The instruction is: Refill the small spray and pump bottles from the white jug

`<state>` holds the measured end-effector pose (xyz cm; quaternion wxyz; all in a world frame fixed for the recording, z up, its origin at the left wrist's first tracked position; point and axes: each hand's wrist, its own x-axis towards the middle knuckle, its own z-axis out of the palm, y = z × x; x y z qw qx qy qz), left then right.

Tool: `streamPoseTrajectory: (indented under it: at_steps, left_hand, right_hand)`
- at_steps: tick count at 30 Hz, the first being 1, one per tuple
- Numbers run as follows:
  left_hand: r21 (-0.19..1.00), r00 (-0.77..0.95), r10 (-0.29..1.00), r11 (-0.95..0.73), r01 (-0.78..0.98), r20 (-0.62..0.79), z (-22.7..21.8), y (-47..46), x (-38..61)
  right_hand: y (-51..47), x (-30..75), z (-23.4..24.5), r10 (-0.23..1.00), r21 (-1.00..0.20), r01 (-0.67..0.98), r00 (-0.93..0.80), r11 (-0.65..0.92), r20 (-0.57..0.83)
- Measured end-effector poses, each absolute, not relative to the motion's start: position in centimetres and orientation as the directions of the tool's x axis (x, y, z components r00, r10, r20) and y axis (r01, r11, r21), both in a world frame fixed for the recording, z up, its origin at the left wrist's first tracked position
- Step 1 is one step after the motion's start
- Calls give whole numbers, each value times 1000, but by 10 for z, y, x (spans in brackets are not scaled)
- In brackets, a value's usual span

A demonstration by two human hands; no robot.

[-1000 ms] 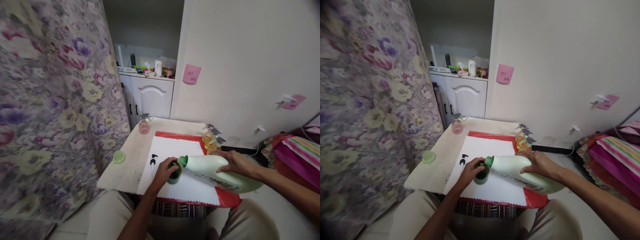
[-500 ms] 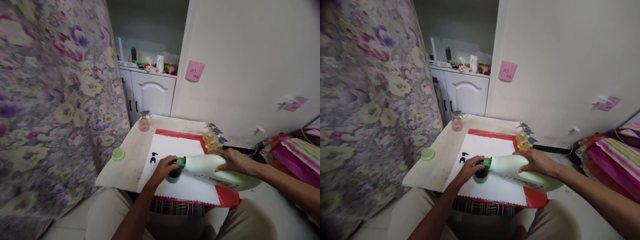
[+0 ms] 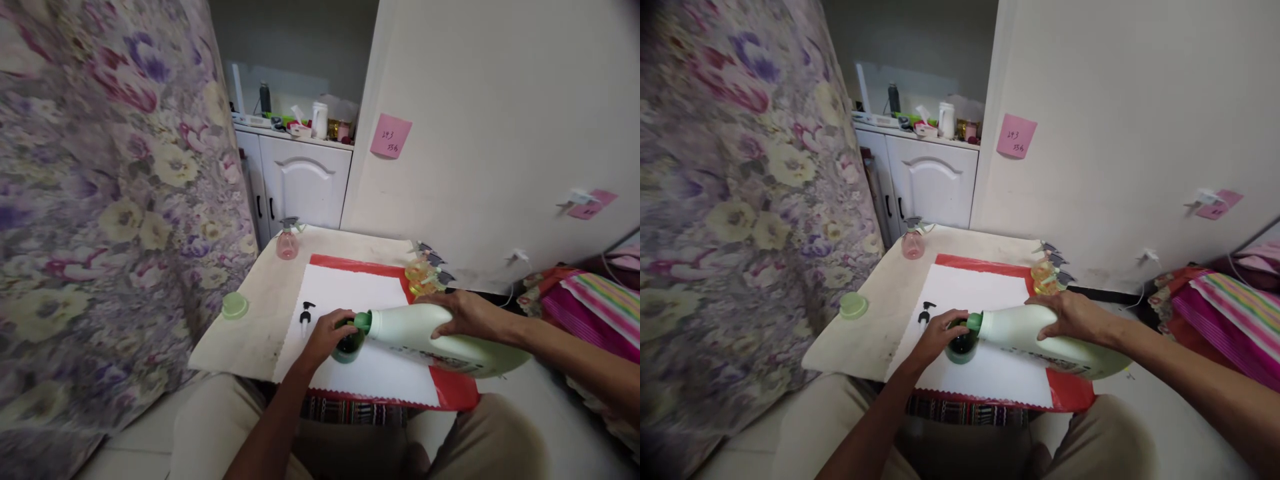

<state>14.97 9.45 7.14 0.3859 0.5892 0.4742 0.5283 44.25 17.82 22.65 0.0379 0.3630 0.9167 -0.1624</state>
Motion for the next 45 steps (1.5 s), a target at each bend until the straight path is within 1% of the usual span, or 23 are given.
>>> streamPoseTrajectory:
  at_steps: [6, 16, 22, 32, 39, 45]
  left_hand:
    - [956, -10, 967, -249, 158, 254, 69, 95, 149]
    - [949, 2, 965, -257, 181, 261, 68, 97, 149]
    - [944, 7, 962, -268, 191, 271, 72, 95, 149]
    - [943, 11, 960, -277, 185, 280, 72, 93, 148]
    - [946, 8, 961, -274, 174, 277, 74, 92, 148]
    - [947, 0, 962, -270, 173, 275, 75, 93, 149]
  right_hand:
    - [180, 440, 228, 650, -246, 671, -741, 700, -172]
    - [177, 434, 238, 624, -265, 647, -762, 715, -176]
    - [179, 434, 238, 633, -199, 659, -752, 725, -184]
    - [173, 428, 248, 624, -228, 657, -754, 719, -205]
    - [176, 427, 247, 637, -180, 671, -740, 719, -214]
    - [179, 427, 249, 615, -222, 651, -759, 726, -215]
